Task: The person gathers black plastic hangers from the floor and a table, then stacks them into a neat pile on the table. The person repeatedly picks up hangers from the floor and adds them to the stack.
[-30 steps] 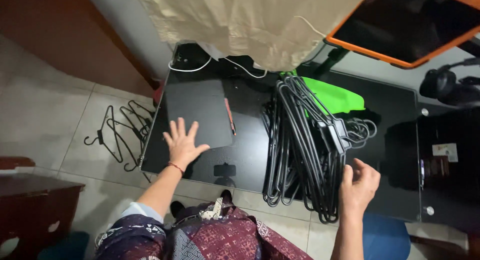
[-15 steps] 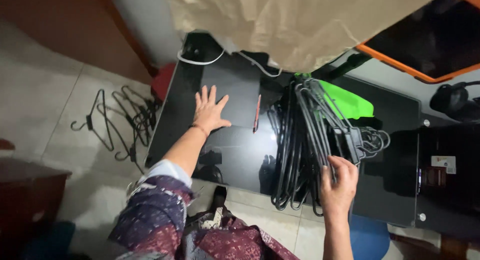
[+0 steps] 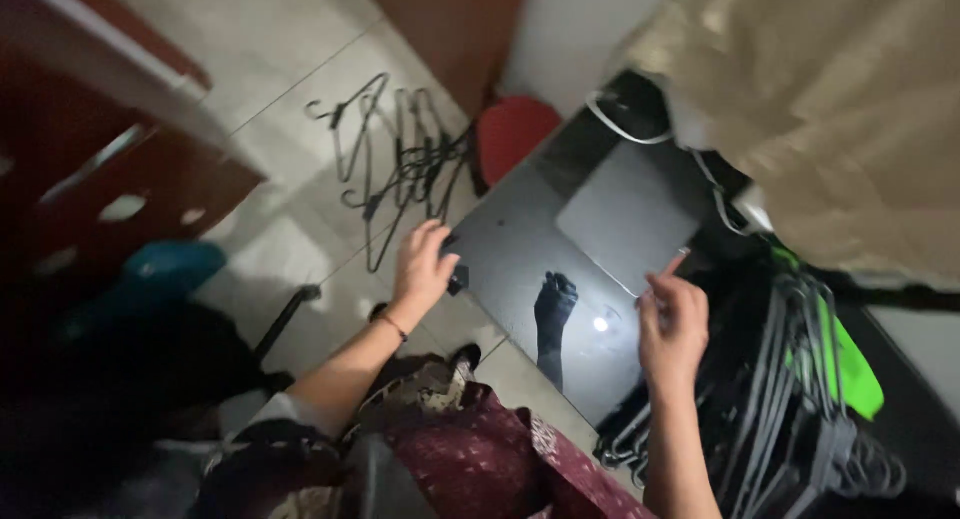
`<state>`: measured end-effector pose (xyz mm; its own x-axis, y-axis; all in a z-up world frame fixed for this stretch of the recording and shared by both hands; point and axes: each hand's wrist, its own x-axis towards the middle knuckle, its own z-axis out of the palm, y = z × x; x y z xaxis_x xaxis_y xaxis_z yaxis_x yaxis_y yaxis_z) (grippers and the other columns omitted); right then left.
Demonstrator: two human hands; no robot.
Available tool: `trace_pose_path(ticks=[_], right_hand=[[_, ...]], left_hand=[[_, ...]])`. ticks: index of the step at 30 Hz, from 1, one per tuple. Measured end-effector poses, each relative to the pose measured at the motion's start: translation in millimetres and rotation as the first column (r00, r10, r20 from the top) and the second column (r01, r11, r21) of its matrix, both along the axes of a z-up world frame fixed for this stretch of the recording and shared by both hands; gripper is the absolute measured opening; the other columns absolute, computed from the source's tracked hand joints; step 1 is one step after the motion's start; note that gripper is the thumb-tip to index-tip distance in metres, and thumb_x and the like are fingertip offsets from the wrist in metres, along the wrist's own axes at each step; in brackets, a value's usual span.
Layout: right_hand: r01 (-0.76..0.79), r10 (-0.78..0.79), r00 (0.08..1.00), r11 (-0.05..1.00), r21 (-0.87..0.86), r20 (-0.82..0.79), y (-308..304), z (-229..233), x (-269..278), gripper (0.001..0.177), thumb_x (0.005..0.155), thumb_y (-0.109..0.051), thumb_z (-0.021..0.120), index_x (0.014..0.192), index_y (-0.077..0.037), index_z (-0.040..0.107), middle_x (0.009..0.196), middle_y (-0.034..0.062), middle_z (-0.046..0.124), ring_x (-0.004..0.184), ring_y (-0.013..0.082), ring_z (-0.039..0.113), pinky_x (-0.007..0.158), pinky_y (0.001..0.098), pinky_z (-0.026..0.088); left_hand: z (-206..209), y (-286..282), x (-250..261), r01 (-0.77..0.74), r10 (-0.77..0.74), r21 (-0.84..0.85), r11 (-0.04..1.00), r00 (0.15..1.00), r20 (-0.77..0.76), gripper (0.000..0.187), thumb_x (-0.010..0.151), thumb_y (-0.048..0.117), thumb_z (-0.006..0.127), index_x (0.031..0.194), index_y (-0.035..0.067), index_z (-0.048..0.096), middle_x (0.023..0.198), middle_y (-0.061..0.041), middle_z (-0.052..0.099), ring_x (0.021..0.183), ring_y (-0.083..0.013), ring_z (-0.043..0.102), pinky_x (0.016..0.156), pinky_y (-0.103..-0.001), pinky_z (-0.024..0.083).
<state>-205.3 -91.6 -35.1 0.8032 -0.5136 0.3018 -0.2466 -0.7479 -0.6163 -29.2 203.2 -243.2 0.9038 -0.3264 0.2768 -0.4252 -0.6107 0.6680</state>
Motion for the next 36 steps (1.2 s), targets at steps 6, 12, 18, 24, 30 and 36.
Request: trace_pose_path(ticks=[6, 12, 18, 24, 30, 36], right_hand=[[-0.184, 0.217, 0.971, 0.947, 0.263, -0.103, 63, -55, 109, 0.022, 0.092, -0.007, 0.077, 0.113, -0.009, 0.073, 0.102, 0.0152, 0.066, 0.092, 0.0327, 0.069, 0.079, 0.0415, 0.057], [-0.121, 0.224, 0.973, 0.691, 0.713, -0.052, 144, -135, 188, 0.027, 0.093, -0.001, 0.070, 0.119, -0.005, 0.070, 0.106, 0.0133, 0.071, 0.100, 0.0222, 0.067, 0.090, 0.0362, 0.056], [0.043, 0.185, 0.971, 0.483, 0.874, -0.150, 225, -263, 245, 0.033, 0.089, -0.003, 0.076, 0.121, -0.002, 0.068, 0.102, 0.0143, 0.072, 0.093, 0.0229, 0.069, 0.081, 0.0351, 0.057], [0.271, 0.206, 0.845, 0.632, 0.726, -0.494, 289, -361, 307, 0.040, 0.079, -0.021, 0.084, 0.117, -0.010, 0.073, 0.102, 0.0126, 0.078, 0.097, 0.0306, 0.073, 0.083, 0.0373, 0.056], [0.234, 0.307, 0.740, 0.717, 0.657, -0.599, 278, -625, 340, 0.076, 0.078, -0.030, 0.088, 0.141, 0.000, 0.056, 0.128, 0.0254, 0.067, 0.121, 0.0380, 0.064, 0.101, 0.0472, 0.052], [0.424, 0.323, 0.582, 0.663, 0.617, -0.746, 261, -734, 369, 0.088, 0.087, -0.044, 0.083, 0.156, -0.008, 0.042, 0.149, 0.0185, 0.053, 0.136, 0.0303, 0.053, 0.112, 0.0423, 0.047]], left_hand=[[-96, 126, 0, -0.542, 0.451, -0.036, 0.840, 0.733, -0.509, 0.027, 0.085, 0.027, 0.083, 0.092, 0.006, 0.067, 0.092, -0.012, 0.064, 0.091, -0.0372, 0.066, 0.083, -0.046, 0.051], [-152, 226, 24, -0.453, 0.450, 0.113, 0.885, 0.766, -0.459, 0.053, 0.089, 0.046, 0.077, 0.064, 0.006, 0.054, 0.062, -0.016, 0.055, 0.073, -0.0393, 0.063, 0.071, -0.047, 0.051], [-161, 270, 105, -0.127, 0.380, 0.382, 0.916, 0.585, -0.717, 0.057, 0.096, 0.065, 0.053, 0.085, 0.009, 0.061, 0.097, -0.017, 0.073, 0.106, -0.0393, 0.069, 0.088, -0.050, 0.056], [-168, 269, 174, -0.302, 0.286, 0.174, 0.937, 0.384, -0.878, 0.040, 0.100, 0.053, 0.047, 0.096, 0.014, 0.057, 0.078, -0.008, 0.073, 0.090, -0.0316, 0.073, 0.084, -0.047, 0.057], [-323, 260, 209, -0.285, 0.180, 0.080, 0.955, 0.343, -0.922, 0.048, 0.104, 0.038, 0.045, 0.145, 0.016, 0.058, 0.145, -0.020, 0.055, 0.131, -0.0395, 0.055, 0.102, -0.052, 0.051], [-495, 256, 270, -0.074, 0.221, 0.210, 0.975, 0.444, -0.869, 0.049, 0.098, 0.034, 0.062, 0.144, 0.017, 0.060, 0.149, -0.019, 0.052, 0.139, -0.0397, 0.049, 0.112, -0.053, 0.045]])
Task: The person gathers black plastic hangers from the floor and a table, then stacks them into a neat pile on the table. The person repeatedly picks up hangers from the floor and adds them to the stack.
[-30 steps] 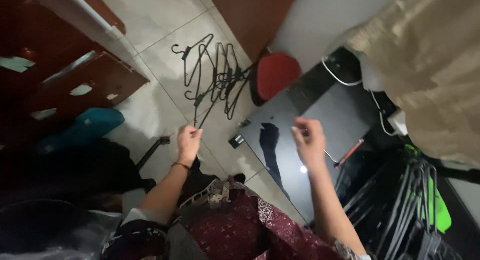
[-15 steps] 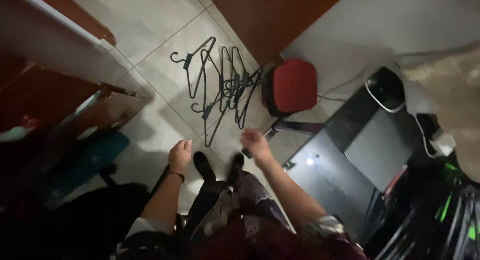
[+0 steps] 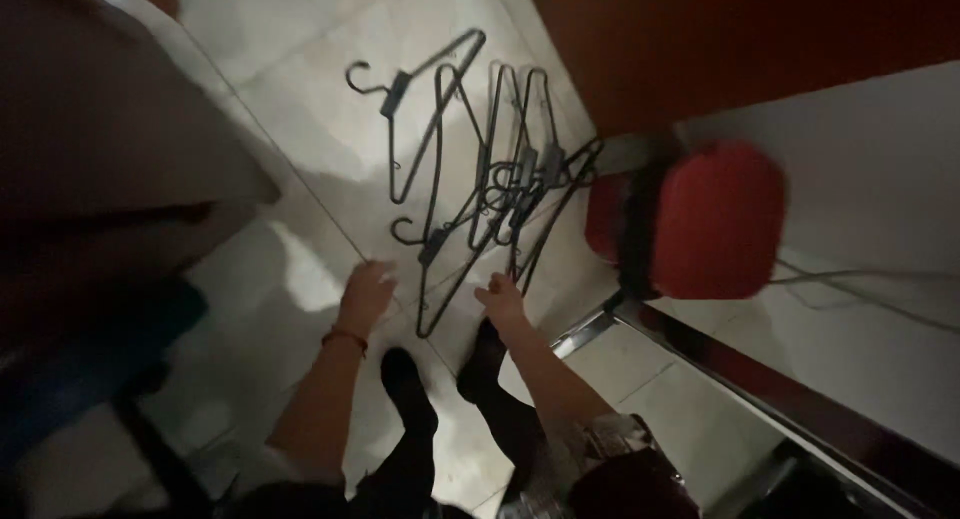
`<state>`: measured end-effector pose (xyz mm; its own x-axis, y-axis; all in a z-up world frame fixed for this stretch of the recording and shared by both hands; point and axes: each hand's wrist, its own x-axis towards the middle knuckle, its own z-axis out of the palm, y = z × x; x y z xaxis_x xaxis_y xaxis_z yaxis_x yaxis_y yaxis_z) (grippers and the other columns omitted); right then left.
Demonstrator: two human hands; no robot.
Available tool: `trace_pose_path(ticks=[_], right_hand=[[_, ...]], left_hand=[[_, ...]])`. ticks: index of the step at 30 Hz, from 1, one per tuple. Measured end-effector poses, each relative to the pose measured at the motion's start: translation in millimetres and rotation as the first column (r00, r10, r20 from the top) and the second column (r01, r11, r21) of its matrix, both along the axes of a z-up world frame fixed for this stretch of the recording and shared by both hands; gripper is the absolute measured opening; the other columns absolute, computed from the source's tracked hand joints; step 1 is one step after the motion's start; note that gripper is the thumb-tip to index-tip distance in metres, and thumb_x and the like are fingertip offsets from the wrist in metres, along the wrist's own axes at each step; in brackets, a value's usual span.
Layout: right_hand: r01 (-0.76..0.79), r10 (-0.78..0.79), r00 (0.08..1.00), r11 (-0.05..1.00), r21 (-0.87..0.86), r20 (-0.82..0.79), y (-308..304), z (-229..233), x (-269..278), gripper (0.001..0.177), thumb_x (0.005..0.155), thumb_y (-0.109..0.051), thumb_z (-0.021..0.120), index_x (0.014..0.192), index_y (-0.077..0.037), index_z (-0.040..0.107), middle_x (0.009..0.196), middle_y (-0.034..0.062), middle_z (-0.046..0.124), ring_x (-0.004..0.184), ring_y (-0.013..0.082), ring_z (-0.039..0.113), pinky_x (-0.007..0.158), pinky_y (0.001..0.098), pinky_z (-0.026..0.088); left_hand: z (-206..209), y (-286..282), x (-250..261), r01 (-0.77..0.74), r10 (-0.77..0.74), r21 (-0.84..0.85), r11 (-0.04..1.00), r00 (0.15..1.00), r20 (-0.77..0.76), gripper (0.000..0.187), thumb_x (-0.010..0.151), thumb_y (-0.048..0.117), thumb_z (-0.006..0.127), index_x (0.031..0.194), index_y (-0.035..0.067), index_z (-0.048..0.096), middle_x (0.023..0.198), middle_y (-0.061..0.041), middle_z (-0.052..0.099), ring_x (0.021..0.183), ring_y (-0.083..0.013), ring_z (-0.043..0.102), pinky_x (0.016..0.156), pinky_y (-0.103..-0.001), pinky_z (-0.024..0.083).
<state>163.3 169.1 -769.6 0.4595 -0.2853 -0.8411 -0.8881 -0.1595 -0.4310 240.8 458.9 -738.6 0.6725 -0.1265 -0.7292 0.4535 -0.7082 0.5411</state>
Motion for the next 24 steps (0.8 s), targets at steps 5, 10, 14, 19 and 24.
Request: trace_pose_path(ticks=[5, 10, 14, 19, 24], right_hand=[[-0.206, 0.200, 0.977, 0.973, -0.100, -0.069, -48, -92, 14, 0.091, 0.090, -0.051, 0.075, 0.157, -0.003, 0.038, 0.156, 0.0240, 0.043, 0.144, 0.0392, 0.043, 0.114, 0.0529, 0.041], [-0.199, 0.174, 0.977, 0.951, -0.235, -0.123, -103, -158, 50, 0.078, 0.095, -0.046, 0.067, 0.154, -0.001, 0.041, 0.134, 0.0282, 0.060, 0.116, 0.0392, 0.066, 0.090, 0.0488, 0.058], [-0.058, 0.092, 0.989, 0.959, -0.277, 0.112, -138, -218, 72, 0.050, 0.096, -0.030, 0.068, 0.134, 0.002, 0.058, 0.109, 0.0239, 0.069, 0.092, 0.0300, 0.069, 0.071, 0.0441, 0.057], [0.027, 0.005, 0.942, 0.995, -0.091, 0.335, -121, -179, 114, 0.054, 0.096, -0.036, 0.074, 0.132, 0.002, 0.061, 0.120, 0.0221, 0.066, 0.109, 0.0271, 0.063, 0.089, 0.0455, 0.058], [0.151, -0.109, 0.973, 0.968, -0.201, 0.203, -108, -163, 122, 0.088, 0.091, -0.032, 0.083, 0.152, 0.009, 0.033, 0.147, 0.0335, 0.045, 0.138, 0.0415, 0.048, 0.110, 0.0549, 0.048]], left_hand=[[-129, -28, 48, 0.190, -0.191, 0.018, 0.982, 0.971, 0.147, 0.050, 0.102, 0.029, 0.055, 0.151, 0.019, 0.053, 0.157, -0.027, 0.039, 0.141, -0.0472, 0.045, 0.112, -0.057, 0.043], [-133, -61, 99, -0.055, 0.061, -0.126, 0.990, 0.997, 0.038, 0.069, 0.101, 0.029, 0.057, 0.164, 0.018, 0.031, 0.160, -0.020, 0.041, 0.142, -0.0362, 0.046, 0.113, -0.052, 0.042], [-120, -73, 127, 0.095, -0.061, -0.122, 0.988, 0.964, 0.258, 0.057, 0.105, 0.014, 0.056, 0.159, 0.008, 0.037, 0.165, -0.030, 0.021, 0.149, -0.0473, 0.032, 0.118, -0.060, 0.034], [-160, -79, 135, 0.315, -0.343, 0.142, 0.938, 0.798, 0.495, 0.044, 0.092, -0.001, 0.072, 0.134, -0.007, 0.060, 0.152, -0.034, 0.039, 0.133, -0.0481, 0.048, 0.087, -0.056, 0.056], [-212, -76, 122, 0.254, -0.608, 0.596, 0.761, 0.601, 0.519, 0.037, 0.078, 0.010, 0.087, 0.110, 0.002, 0.070, 0.124, -0.019, 0.062, 0.115, -0.0323, 0.058, 0.074, -0.042, 0.050]])
